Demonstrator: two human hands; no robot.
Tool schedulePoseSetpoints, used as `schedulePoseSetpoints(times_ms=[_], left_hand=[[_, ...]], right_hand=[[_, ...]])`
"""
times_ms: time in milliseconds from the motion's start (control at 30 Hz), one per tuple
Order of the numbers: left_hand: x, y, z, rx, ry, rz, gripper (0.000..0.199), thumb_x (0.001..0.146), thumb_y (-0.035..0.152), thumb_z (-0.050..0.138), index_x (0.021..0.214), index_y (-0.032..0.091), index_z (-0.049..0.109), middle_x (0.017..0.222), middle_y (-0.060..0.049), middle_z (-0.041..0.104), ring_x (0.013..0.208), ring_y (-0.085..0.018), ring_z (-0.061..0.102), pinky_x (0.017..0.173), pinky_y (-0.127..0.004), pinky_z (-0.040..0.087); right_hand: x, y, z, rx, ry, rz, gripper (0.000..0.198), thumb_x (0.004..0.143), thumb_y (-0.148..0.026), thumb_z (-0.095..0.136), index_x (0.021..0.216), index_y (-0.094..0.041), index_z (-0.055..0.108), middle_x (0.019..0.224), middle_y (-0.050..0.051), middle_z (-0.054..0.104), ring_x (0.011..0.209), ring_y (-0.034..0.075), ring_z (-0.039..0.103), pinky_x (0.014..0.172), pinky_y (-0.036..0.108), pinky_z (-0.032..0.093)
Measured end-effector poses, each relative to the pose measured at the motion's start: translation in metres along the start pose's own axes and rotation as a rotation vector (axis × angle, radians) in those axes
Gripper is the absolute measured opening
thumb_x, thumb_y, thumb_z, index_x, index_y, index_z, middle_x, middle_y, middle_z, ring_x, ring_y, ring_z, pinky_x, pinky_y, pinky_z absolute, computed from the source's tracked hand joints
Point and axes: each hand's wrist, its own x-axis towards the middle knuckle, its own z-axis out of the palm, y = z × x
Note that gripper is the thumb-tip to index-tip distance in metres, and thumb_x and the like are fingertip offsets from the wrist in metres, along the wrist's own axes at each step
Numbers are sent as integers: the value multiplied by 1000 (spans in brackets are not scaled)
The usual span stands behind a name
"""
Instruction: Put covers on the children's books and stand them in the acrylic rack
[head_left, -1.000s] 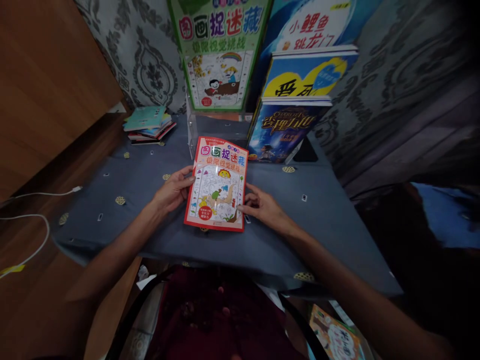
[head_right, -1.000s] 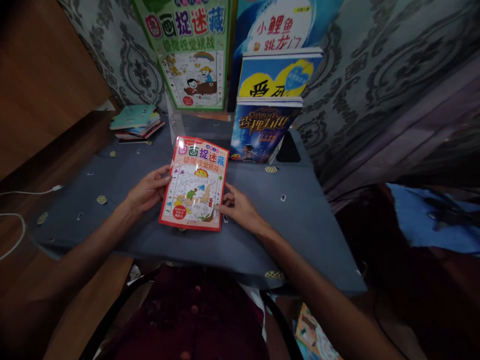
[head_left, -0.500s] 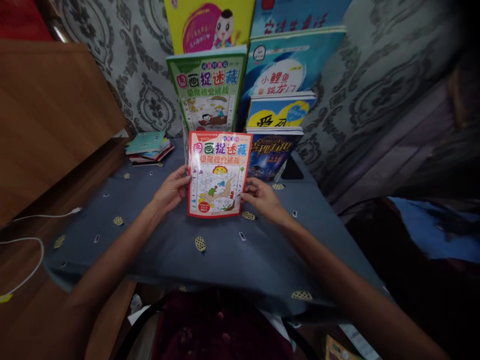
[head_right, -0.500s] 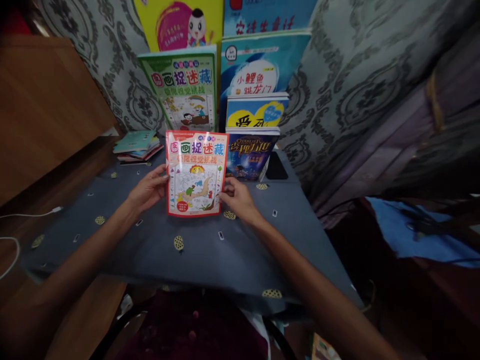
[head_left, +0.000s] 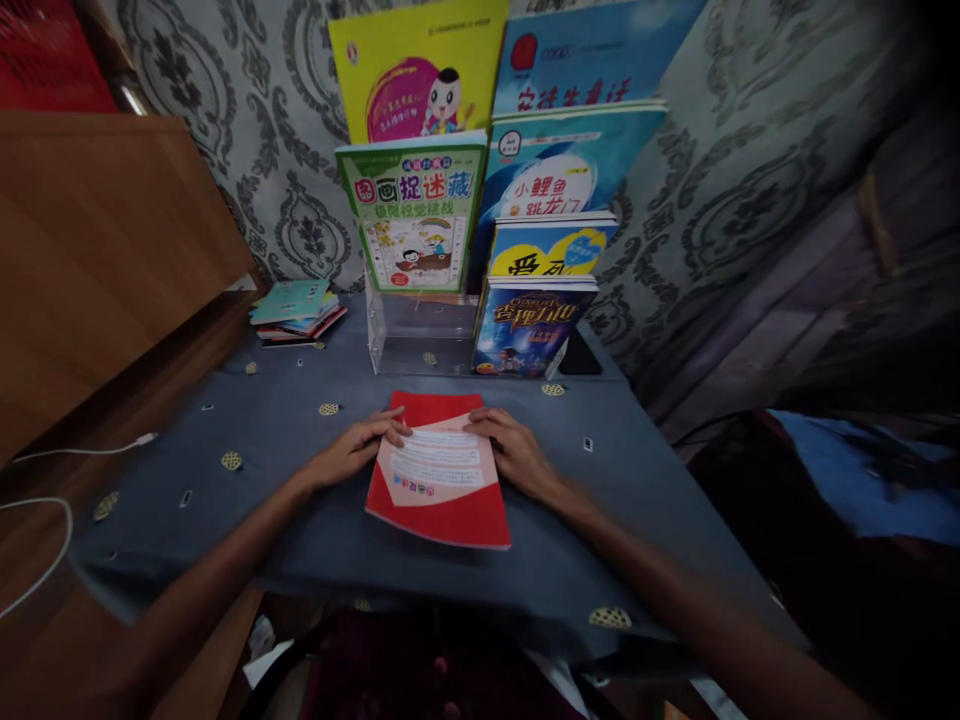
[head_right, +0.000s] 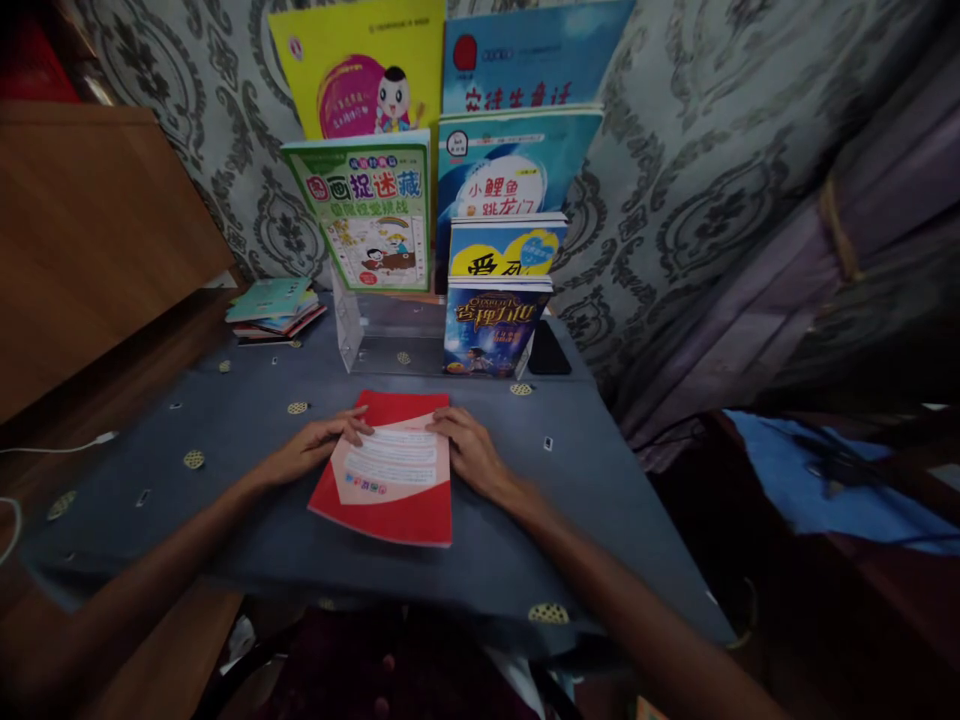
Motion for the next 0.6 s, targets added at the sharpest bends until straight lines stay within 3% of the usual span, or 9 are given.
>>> schedulePoseSetpoints(times_ms=[133,267,400,500,600], left_hand=[[-11,-16,6,143,-35,44,25,98,38,48,95,22,67,129,-12,68,145,-26,40,121,-52,23],[-15,-29,8,220,-39,81,23,100,29,45,106,24,67,133,-10,66,145,-25,40,122,-54,21],[-16,-30,6,286,-68,92,25,100,25,44,112,24,65,136,-8,65,143,-22,44,123,-53,19],[-16,-26,6,338,-78,77,25,99,25,44,112,24,65,134,-8,66,141,-23,47,122,-53,20],[-15,-20,7,406,-70,52,24,99,25,45,110,23,65,127,-7,70,131,-23,56,122,-51,22]], right_hand=[[-9,5,3,-102,-86,-69,34,92,-17,47,116,-22,71,125,14,67,119,27,62,97,50,55],[-8,0,-6,-217,-193,-50,39,92,-14,44,121,-22,69,130,14,65,123,27,61,100,50,54],[5,-17,-8,-267,-266,-27,40,90,-10,44,117,-22,71,122,12,71,117,28,65,102,50,51],[26,-31,10,-191,-282,-53,42,92,-10,44,125,-23,67,126,10,70,119,26,64,104,48,50],[54,-40,44,-117,-335,-122,45,96,-12,41,137,-18,58,141,13,61,137,25,50,113,49,42]])
